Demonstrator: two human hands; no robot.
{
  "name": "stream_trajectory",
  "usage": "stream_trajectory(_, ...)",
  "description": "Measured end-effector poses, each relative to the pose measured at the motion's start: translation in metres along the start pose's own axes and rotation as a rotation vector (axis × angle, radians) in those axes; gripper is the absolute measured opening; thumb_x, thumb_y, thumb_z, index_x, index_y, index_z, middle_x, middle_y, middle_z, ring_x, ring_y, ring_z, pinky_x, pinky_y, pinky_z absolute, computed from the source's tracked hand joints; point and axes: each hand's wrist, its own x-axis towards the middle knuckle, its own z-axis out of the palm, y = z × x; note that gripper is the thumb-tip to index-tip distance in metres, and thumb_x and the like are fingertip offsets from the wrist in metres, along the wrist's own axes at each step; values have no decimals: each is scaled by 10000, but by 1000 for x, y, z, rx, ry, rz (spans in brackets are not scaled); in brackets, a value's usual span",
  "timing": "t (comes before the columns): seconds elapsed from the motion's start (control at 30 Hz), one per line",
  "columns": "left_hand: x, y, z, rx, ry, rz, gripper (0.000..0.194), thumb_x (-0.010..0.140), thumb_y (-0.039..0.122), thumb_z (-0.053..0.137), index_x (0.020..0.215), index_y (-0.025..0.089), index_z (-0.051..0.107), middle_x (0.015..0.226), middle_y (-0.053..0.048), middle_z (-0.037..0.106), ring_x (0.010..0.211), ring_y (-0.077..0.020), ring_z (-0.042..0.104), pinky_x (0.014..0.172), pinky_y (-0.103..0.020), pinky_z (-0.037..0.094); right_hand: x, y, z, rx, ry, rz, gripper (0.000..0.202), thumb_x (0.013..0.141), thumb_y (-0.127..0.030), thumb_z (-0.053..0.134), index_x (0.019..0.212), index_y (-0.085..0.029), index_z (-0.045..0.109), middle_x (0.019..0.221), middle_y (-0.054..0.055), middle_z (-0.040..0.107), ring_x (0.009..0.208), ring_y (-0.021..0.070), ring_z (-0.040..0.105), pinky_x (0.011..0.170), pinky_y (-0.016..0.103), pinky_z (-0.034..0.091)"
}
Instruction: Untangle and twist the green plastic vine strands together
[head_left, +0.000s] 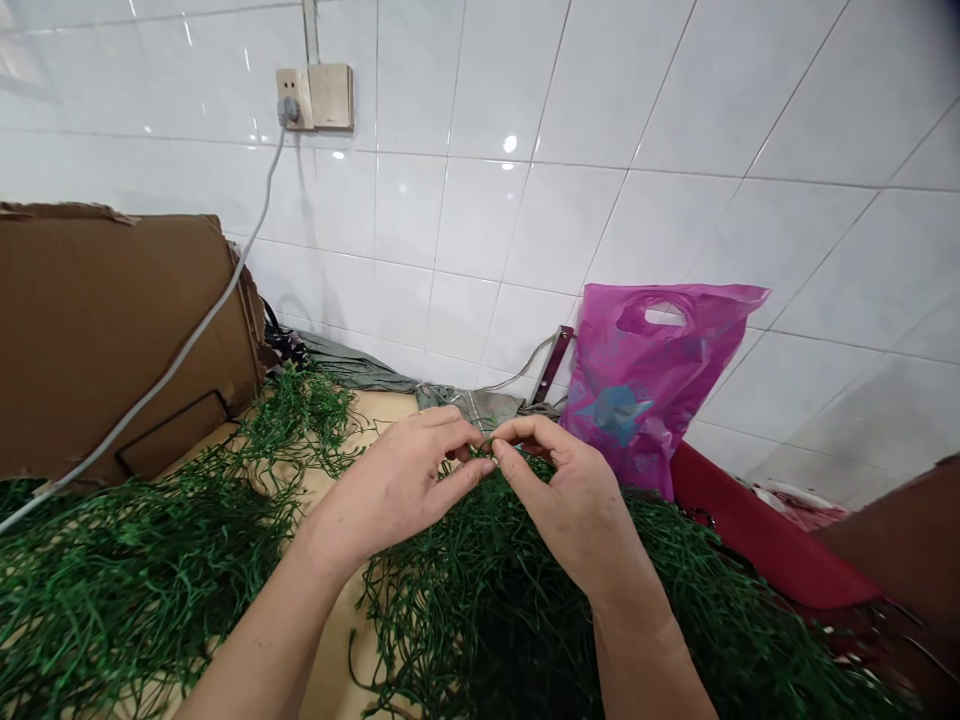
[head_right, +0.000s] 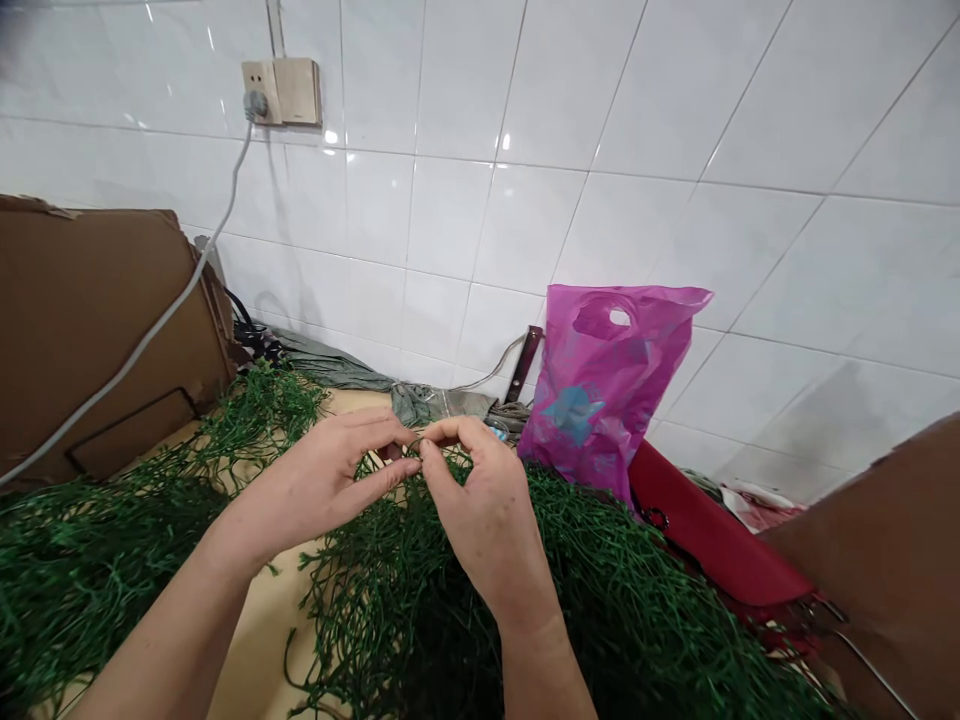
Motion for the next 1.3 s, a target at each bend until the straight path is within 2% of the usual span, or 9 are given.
stream_trajectory(0.17, 2, 0, -3, -130, 19, -52, 122, 962, 231, 556, 937, 183, 666, 850, -5, 646, 799, -153, 593, 720, -269, 430, -1, 0, 0, 6, 1, 2, 147, 898, -281, 550, 901, -209, 678, 841, 17, 719, 780, 184, 643, 749, 300, 486)
stream_trajectory(0.4, 1, 2, -4, -133, 6, -54, 182, 985, 245, 506, 881, 176, 638, 805, 8, 577, 753, -138, 536, 689, -264, 383, 0, 0, 3, 27, -29, -27, 126, 881, -243, 547, 906, -205, 665, 886, 9, 715, 855, 174, 642, 797, 280, 458)
stream_trajectory(0.53, 2, 6, -4, -155, -18, -32, 214, 987, 235, 472, 814, 172, 580, 770, 21, 527, 722, -129, 488, 683, -263, 366, 0, -2, 4, 92, -60, -10, 73, 842, -220, 513, 838, -212, 586, 805, -20, 616, 791, 151, 574, 743, 263, 425)
stream_trajectory(0.67, 4, 5, -3, -231, -58, -47, 231, 945, 185, 463, 716, 179, 484, 719, 35, 467, 680, -121, 438, 645, -261, 333, 0, -4, 8, 176, -121, 28, 74, 796, -192, 447, 734, -232, 451, 698, -49, 423, 682, 131, 438, 636, 263, 352)
stream_trajectory(0.73, 4, 1, -2, -314, -85, -45, 227, 918, 161, 461, 692, 184, 444, 705, 38, 455, 671, -120, 426, 632, -259, 322, -1, -3, 9, 217, -188, 45, 87, 789, -186, 429, 718, -236, 417, 686, -53, 375, 658, 129, 389, 609, 268, 319)
stream_trajectory(0.83, 4, -6, -1, -526, -160, -5, 209, 906, 166, 451, 698, 187, 467, 724, 24, 528, 699, -128, 476, 667, -259, 360, -1, 2, 9, 338, -317, 82, 95, 774, -159, 416, 720, -236, 423, 676, -52, 414, 649, 132, 400, 603, 276, 312)
stream_trajectory(0.97, 3, -11, 2, -850, -193, -24, 203, 910, 195, 431, 734, 187, 532, 725, 8, 551, 726, -144, 514, 717, -267, 405, 3, 12, 9, 561, -362, 77, 146, 720, -114, 376, 652, -236, 420, 611, -49, 418, 630, 137, 458, 626, 287, 347)
stream_trajectory(1.1, 2, -15, 1, -892, -68, -106, 248, 956, 294, 487, 739, 185, 539, 720, 17, 480, 700, -135, 436, 681, -258, 369, 6, 14, 2, 426, -359, 59, 154, 730, -109, 376, 667, -230, 447, 639, -41, 433, 640, 136, 441, 630, 284, 364)
stream_trajectory(1.3, 1, -30, -4, -833, 59, -153, 242, 985, 307, 532, 832, 177, 668, 818, -3, 578, 786, -133, 479, 752, -254, 367, -1, 8, -29, 59, -389, -6, 213, 853, -154, 434, 932, -236, 614, 901, 0, 652, 844, 163, 590, 696, 281, 429)
